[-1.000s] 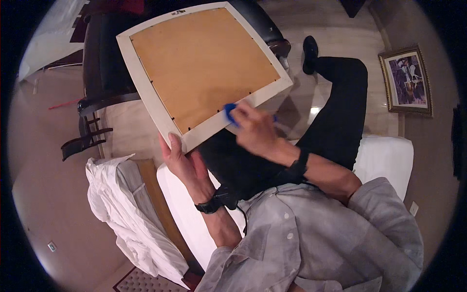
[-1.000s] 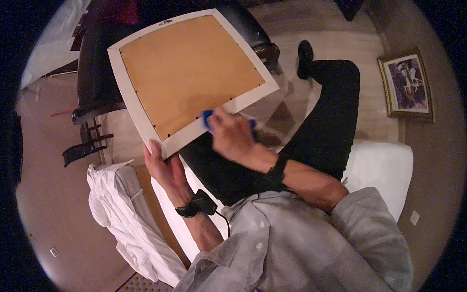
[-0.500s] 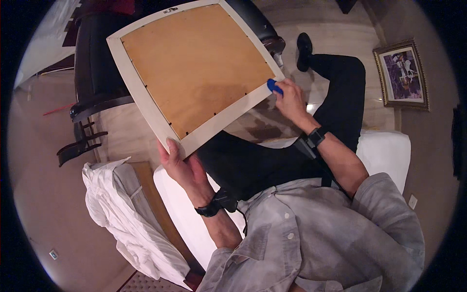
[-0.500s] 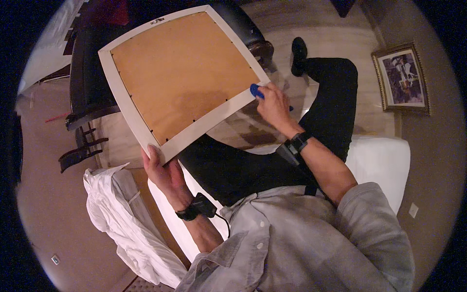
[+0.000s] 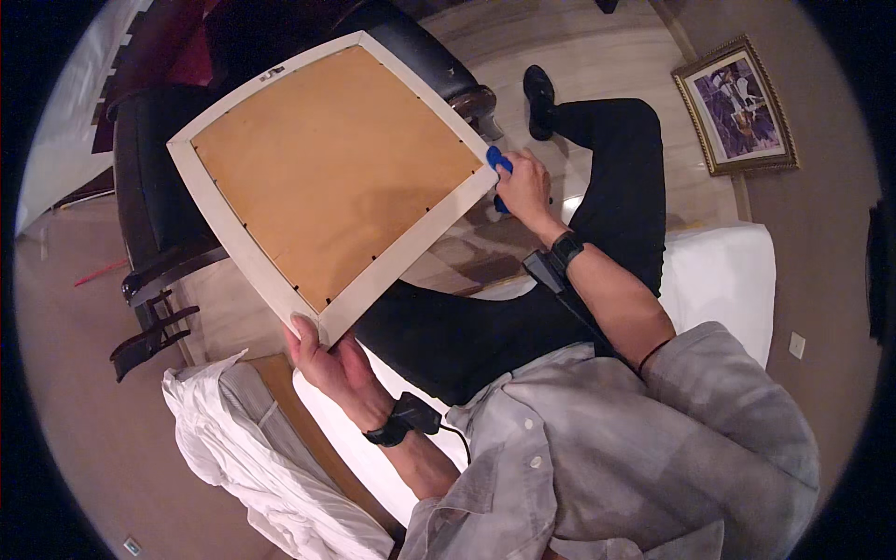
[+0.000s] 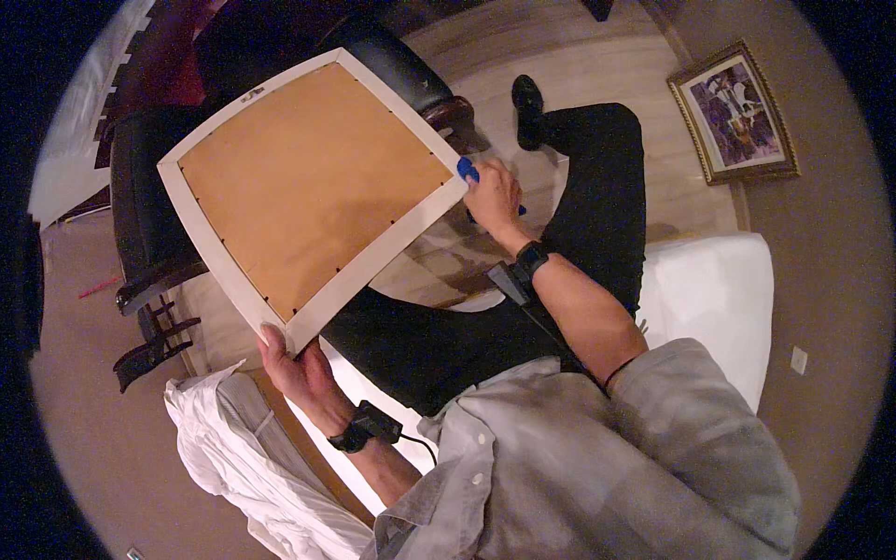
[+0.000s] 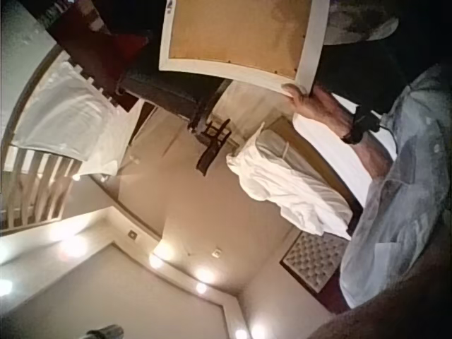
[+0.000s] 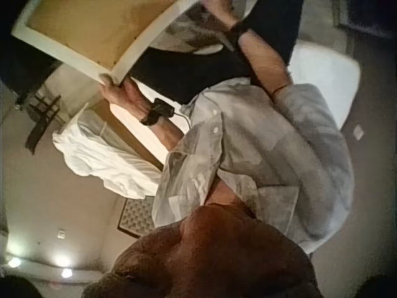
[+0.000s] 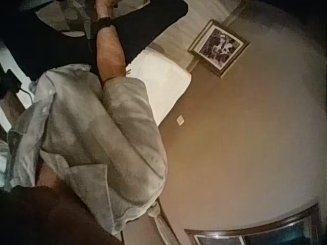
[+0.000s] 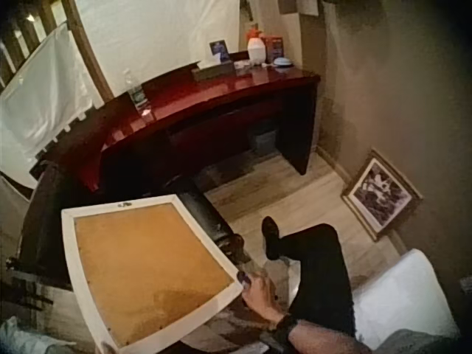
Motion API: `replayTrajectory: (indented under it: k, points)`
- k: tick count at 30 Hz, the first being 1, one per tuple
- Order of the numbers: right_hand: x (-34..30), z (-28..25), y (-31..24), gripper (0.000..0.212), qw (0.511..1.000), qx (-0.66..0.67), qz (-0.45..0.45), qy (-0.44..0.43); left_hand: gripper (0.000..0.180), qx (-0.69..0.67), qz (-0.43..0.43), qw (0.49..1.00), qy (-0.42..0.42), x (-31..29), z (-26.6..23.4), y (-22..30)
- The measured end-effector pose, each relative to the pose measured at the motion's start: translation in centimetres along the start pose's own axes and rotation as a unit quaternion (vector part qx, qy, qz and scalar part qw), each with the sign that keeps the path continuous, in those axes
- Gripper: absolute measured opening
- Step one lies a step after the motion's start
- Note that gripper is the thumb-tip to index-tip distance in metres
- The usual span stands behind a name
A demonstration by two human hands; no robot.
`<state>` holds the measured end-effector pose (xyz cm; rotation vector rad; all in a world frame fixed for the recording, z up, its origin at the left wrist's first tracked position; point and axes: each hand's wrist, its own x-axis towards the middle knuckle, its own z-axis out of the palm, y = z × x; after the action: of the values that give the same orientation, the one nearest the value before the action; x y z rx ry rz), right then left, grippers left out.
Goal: Wiping a picture frame and a chair with a blue cloth.
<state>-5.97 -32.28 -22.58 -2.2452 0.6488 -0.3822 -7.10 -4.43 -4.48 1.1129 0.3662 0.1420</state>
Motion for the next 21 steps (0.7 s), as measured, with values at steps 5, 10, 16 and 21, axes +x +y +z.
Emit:
replayTrajectory:
  k: [5, 10, 16, 21]
  points:
    - [-4.5, -2.4, -5.2, 0.023, 0.989, 0.094, -0.072, -0.093, 0.043, 0.019, 0.014, 1.0, -0.007, 0.2, 0.2, -0.3]
    - [-2.8, -2.4, -3.2, 0.019, 0.99, 0.106, -0.029, -0.085, 0.044, 0.019, -0.003, 1.0, 0.001, -0.2, 0.4, 0.4]
    - [0.3, -1.4, -2.6, 0.022, 0.987, -0.075, 0.061, -0.127, 0.043, 0.016, 0.0, 1.0, 0.025, 0.1, -0.4, 0.0]
    - [-5.4, -2.6, -7.5, 0.024, 0.98, 0.079, -0.117, -0.139, 0.043, 0.012, -0.007, 1.0, 0.013, 0.0, -0.3, 0.4]
